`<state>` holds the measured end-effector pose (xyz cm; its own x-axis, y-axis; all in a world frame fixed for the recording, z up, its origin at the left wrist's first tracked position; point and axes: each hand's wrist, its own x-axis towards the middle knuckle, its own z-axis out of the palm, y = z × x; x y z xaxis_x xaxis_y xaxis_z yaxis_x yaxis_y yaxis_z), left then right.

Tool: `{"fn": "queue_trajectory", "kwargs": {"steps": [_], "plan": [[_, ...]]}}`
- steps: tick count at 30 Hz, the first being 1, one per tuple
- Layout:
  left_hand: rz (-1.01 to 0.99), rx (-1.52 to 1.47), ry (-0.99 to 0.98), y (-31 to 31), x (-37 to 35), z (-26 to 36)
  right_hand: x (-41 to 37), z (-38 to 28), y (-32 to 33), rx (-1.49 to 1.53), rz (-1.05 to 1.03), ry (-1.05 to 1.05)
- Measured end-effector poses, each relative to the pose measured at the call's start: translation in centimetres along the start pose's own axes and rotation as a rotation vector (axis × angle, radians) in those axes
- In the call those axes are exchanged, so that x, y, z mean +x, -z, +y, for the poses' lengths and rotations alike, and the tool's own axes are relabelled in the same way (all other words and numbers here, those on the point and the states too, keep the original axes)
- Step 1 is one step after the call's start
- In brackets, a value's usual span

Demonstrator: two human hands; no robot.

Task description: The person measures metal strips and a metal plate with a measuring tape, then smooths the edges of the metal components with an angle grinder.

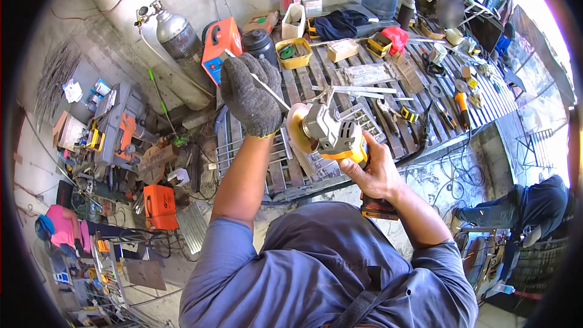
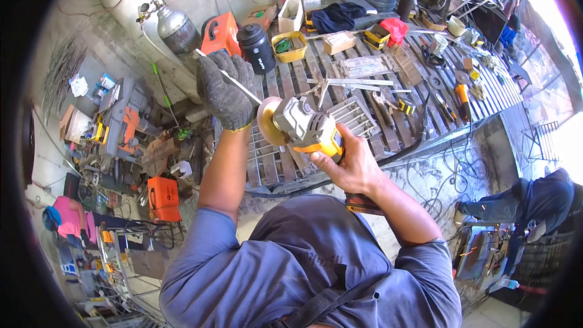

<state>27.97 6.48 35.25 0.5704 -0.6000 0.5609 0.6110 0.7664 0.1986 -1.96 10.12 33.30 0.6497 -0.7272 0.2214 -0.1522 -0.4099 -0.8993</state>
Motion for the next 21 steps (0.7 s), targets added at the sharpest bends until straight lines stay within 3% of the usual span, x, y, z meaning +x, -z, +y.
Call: {"fn": "queue_trajectory", "kwargs": {"steps": [7,11,14,17,21], "plan": [[-0.071,0.188,-0.067,-0.1,1.2,2.2,-0.6,1.3,1.3,-0.016,0.026,-0.158],[-0.03,0.106,-0.049,-0.5,1.7,2.5,-0.7,1.0,1.6,0.004,0.018,-0.143],[-0.176,0.044,0.013,-0.4,1.7,2.5,-0.5,0.0,1.2,-0.023,0.012,-0.105],[-0.119,0.188,-0.035,0.6,1.8,2.4,-0.2,-0.2,0.7,-0.025,0.004,-0.011],[-0.087,0.147,-0.037,-1.7,1.3,2.0,0.0,-0.5,0.5,-0.057,0.003,-0.003]]}}
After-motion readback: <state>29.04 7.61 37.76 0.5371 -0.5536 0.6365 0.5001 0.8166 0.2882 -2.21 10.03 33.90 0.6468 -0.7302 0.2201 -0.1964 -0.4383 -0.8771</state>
